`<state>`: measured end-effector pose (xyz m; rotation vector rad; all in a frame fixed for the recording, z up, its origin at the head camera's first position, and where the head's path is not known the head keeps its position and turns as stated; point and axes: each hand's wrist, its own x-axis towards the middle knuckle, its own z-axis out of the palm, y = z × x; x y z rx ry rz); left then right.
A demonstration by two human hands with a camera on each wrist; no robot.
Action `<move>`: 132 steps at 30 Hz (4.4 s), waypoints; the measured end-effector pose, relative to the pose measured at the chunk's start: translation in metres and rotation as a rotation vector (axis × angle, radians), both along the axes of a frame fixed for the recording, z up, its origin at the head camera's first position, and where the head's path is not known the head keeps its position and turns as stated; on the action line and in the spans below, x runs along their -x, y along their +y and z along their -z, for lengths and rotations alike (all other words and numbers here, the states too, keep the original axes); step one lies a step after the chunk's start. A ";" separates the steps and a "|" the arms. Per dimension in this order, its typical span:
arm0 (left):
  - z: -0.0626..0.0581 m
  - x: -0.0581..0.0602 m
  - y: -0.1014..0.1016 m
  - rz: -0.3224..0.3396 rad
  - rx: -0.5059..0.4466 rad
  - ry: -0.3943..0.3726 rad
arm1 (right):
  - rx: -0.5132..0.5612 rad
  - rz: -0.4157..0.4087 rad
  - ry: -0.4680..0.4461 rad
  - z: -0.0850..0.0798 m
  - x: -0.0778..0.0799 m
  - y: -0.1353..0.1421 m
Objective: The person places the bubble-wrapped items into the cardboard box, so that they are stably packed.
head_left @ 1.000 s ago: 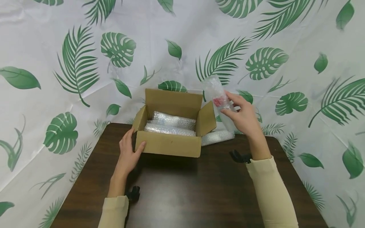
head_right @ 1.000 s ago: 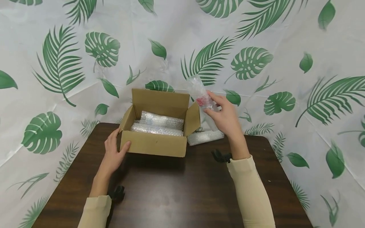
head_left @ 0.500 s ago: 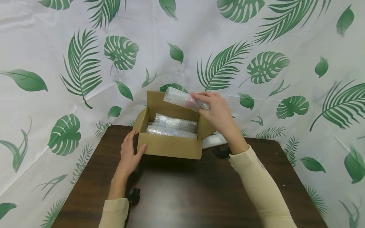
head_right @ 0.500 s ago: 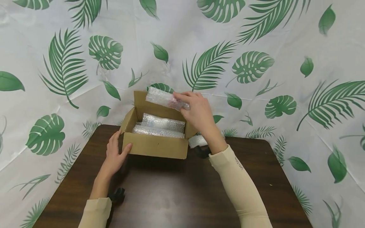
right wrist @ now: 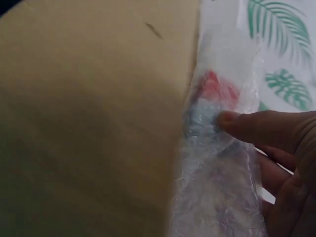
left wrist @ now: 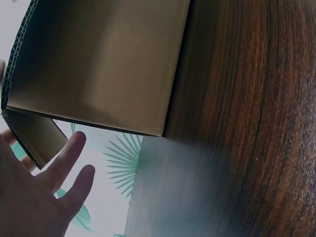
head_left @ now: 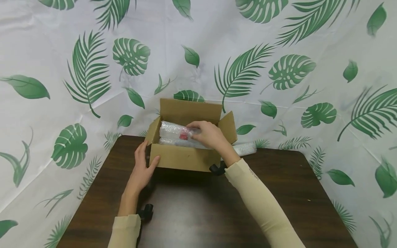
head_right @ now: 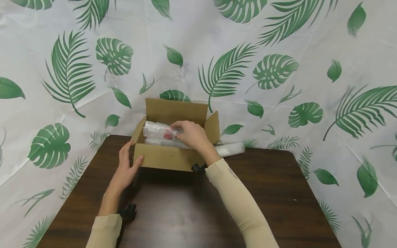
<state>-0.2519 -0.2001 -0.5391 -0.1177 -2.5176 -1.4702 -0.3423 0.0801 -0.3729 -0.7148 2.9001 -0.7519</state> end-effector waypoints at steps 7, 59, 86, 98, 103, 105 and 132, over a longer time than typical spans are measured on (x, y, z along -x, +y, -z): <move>-0.001 0.001 0.001 0.003 -0.004 -0.003 | -0.015 -0.042 -0.110 0.023 0.015 -0.005; 0.005 0.002 0.002 -0.034 0.010 0.000 | 0.293 0.304 0.241 0.044 0.024 0.176; 0.007 0.005 0.004 -0.026 -0.015 0.027 | -0.357 0.197 -0.047 0.161 0.045 0.184; 0.006 0.004 0.002 -0.014 -0.023 0.003 | -0.224 0.323 -0.046 0.138 0.037 0.201; 0.007 0.003 0.001 -0.016 -0.028 0.008 | -0.154 0.326 -0.010 0.115 0.032 0.210; 0.008 0.003 0.001 -0.015 -0.033 0.008 | -0.106 0.330 0.009 0.101 0.029 0.213; 0.004 0.004 0.000 0.023 -0.075 -0.010 | 0.075 0.189 0.420 -0.084 -0.013 0.139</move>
